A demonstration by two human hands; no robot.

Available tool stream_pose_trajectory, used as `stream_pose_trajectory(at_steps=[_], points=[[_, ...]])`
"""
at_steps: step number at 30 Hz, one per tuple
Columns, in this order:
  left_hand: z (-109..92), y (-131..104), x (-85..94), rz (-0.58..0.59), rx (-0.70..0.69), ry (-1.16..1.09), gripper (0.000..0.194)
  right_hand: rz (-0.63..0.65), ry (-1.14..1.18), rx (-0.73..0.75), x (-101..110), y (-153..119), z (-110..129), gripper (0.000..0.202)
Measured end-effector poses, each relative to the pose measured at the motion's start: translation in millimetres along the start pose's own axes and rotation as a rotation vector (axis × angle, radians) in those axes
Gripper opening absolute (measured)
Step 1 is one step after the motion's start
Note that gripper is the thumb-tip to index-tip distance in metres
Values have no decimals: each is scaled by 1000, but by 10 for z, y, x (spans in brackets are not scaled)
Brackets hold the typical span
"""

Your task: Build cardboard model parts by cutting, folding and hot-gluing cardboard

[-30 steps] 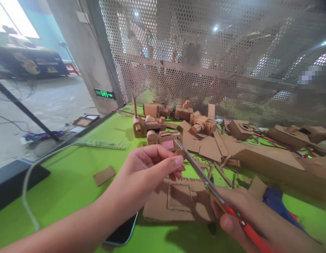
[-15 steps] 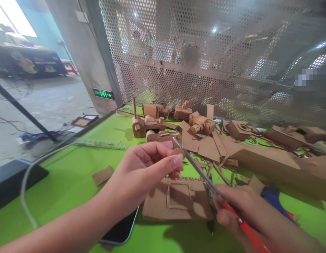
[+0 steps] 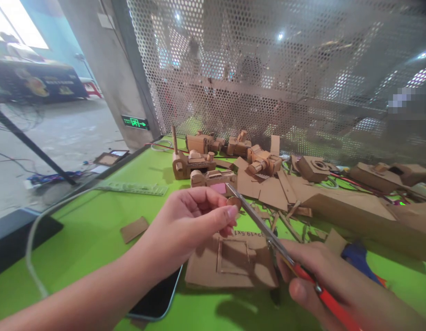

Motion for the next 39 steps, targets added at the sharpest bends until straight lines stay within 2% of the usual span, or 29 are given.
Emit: stream_pose_trajectory(at_steps=[5,16,19,26,30,36,39], points=[[-3,6,-7,-7,5,-4,27,61,8,-49,1,12,-30,63],[-10,-7,-1,-21,5,6,28,148,14,-52,4,33,30,56],[3,-2,7,-12,-5,15,29,166,21,-39,8,20,26,61],[-32,5,-5,-10,-4,-4,28,109,-56,-30,8,15,2,78],[-57,-3,-19,4,-12,-29,26,98,-44,6,12,24,-1,77],[-45,-9,-18,17,-40,-85,28,-32,-25,1,-9,-5,-9,76],[-22,-8,-7,24,-49,-49,26,-34,-16,-1,-19,-5,-30,73]])
Point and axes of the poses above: each hand's wrist, its own y-axis towards the middle knuckle, its own x-axis out of the back of the hand, z = x × y, the point moved 1 cm from there along y, towards the middle knuckle, and after that the axes turned 15 degrees about y, right-handed, at the moved point
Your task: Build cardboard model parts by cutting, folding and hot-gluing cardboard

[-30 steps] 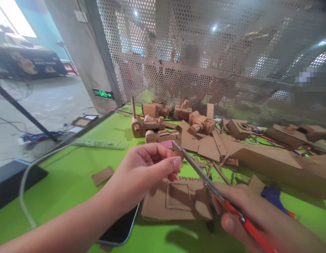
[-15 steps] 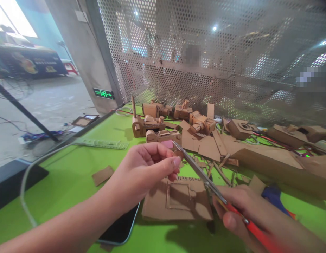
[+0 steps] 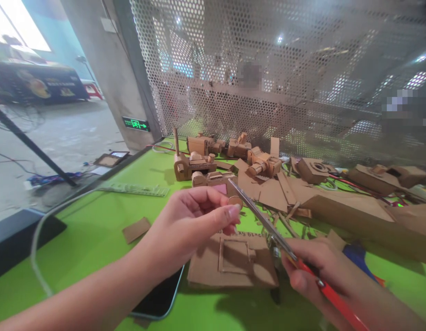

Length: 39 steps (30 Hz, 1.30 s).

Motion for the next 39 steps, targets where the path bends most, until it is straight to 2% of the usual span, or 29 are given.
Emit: stream_pose_trajectory(at_steps=[5,11,17,23,30,39], points=[[41,6,9,-40,-16,37,21,66,-1,15,17,-10,-43,66],[69,1,-8,-34,8,53,23,162,65,-66,23,-35,-107,49],[110,-30,13,-42,-9,79,24,176,57,-88,9,-48,-120,52],[66,-17,6,-53,-11,57,27,181,20,-60,10,-26,-83,55],[97,1,-17,80,31,103,24,181,53,-54,7,-4,-50,60],[99,-16,22,-86,-81,160,19,184,75,-98,15,-13,-57,48]])
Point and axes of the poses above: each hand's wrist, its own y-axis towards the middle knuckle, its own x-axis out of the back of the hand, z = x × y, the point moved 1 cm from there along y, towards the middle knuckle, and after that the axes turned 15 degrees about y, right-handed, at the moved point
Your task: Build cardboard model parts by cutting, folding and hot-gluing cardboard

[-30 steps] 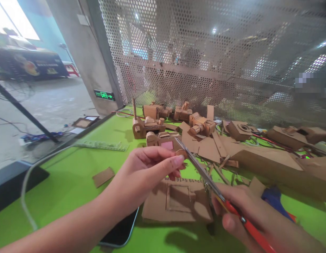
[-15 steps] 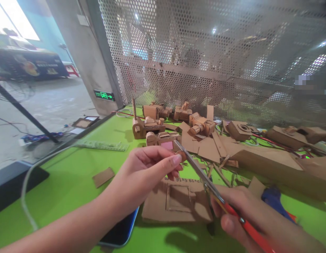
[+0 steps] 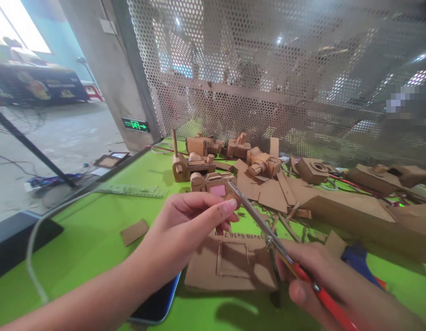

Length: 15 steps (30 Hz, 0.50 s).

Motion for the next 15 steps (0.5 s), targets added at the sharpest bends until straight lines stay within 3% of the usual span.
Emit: stream_pose_trajectory(at_steps=[8,15], points=[[-65,-18,2,-46,-14,-18,14,-3,64,-5,-15,-23,-43,41],[-29,3,2,-12,-1,-21,13,-31,4,61,-21,-37,16,42]])
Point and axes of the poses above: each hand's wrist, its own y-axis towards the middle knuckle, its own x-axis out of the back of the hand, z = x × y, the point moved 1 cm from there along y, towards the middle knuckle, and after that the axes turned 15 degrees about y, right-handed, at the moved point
